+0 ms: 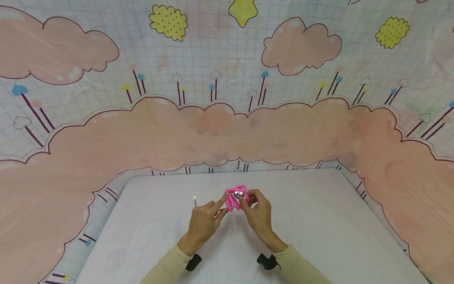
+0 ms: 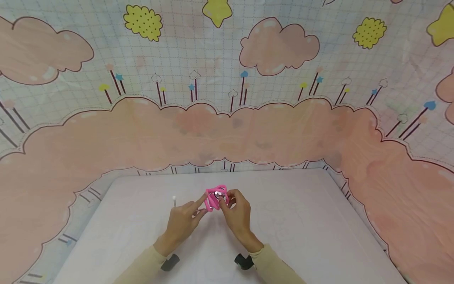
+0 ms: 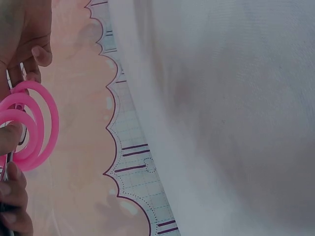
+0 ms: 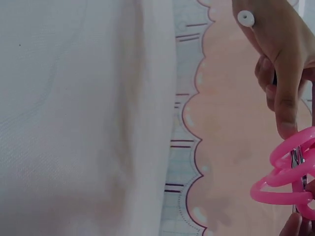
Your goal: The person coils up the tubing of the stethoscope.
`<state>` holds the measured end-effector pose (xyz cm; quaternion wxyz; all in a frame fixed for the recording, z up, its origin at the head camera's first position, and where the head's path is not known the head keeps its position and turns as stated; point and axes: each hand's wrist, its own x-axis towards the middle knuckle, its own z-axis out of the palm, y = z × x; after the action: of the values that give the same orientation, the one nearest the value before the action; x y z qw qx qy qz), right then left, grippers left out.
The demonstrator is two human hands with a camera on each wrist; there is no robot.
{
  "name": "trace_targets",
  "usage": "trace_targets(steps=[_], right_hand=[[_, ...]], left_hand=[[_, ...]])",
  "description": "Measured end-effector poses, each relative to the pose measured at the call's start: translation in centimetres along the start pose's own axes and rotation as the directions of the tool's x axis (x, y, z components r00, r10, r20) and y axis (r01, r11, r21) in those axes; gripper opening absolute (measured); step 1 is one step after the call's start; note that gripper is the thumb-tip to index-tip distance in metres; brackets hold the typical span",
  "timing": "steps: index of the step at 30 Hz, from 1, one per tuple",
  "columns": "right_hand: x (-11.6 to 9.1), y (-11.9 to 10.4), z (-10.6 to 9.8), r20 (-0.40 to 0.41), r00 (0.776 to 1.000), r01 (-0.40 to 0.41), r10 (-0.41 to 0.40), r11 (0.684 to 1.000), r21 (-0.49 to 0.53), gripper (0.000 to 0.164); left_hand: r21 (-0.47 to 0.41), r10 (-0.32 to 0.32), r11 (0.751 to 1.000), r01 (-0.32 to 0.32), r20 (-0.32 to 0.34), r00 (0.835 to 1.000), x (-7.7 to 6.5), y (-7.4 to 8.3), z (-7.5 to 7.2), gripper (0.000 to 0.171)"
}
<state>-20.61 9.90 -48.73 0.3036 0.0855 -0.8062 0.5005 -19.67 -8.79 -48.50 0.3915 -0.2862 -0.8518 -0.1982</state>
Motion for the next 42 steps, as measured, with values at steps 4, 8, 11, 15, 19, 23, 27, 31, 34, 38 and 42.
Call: trace_targets(steps=[4,8,11,15,19,23,27,31,34,38,42], right_hand=[[0.1,0.1,0.1,-0.021,1.000,-0.015,0.015,0.999,0.041,0.012],[0.2,0.2,0.0,0.014,0.999,-0.031,0.030,0.997,0.072,0.012],[0.3,0.2,-0.2,0.094,0.993,-0.077,0.068,0.992,0.100,0.018],[0.5,0.1,-0.4,0.218,0.961,-0.211,0.168,0.959,0.191,0.023],[0.8,0.0,-0.6,0.293,0.928,-0.311,0.231,0.912,0.266,0.027],[1.1,-0.9,-1.3,0.342,0.911,-0.333,0.228,0.898,0.288,0.031],[1.3,-2.1,-2.1,0.391,0.893,-0.353,0.224,0.887,0.298,0.032],[1.5,-2.3,-2.2,0.413,0.875,-0.394,0.252,0.866,0.306,0.033],[1.5,-2.2,-2.1,0.415,0.868,-0.418,0.272,0.852,0.315,0.033],[1.5,-2.0,-2.0,0.418,0.861,-0.438,0.291,0.841,0.318,0.034],[1.5,-0.1,-1.2,0.421,0.848,-0.467,0.322,0.830,0.304,0.036]], left_hand=[[-0.028,-0.009,1.000,0.009,0.012,1.000,0.0,0.1,0.2,0.057],[-0.047,-0.062,0.997,0.065,0.059,0.996,-0.3,-0.1,0.6,0.057],[-0.057,-0.107,0.992,0.112,0.094,0.990,-0.5,-0.4,0.6,0.056],[-0.087,-0.126,0.987,0.137,0.117,0.985,-0.5,-0.8,0.4,0.058],[-0.125,-0.137,0.980,0.157,0.150,0.979,-0.6,-1.1,0.4,0.059],[-0.165,-0.171,0.965,0.204,0.194,0.966,-0.7,-1.5,0.4,0.057],[-0.217,-0.192,0.945,0.246,0.242,0.951,-0.8,-1.7,0.4,0.055],[-0.256,-0.196,0.925,0.280,0.309,0.931,-0.9,-2.1,0.4,0.056],[-0.286,-0.201,0.905,0.316,0.368,0.908,-0.9,-2.5,0.4,0.058],[-0.299,-0.211,0.882,0.365,0.442,0.872,-0.9,-2.8,0.3,0.062],[-0.284,-0.234,0.870,0.403,0.481,0.845,-1.0,-2.8,0.4,0.067]])
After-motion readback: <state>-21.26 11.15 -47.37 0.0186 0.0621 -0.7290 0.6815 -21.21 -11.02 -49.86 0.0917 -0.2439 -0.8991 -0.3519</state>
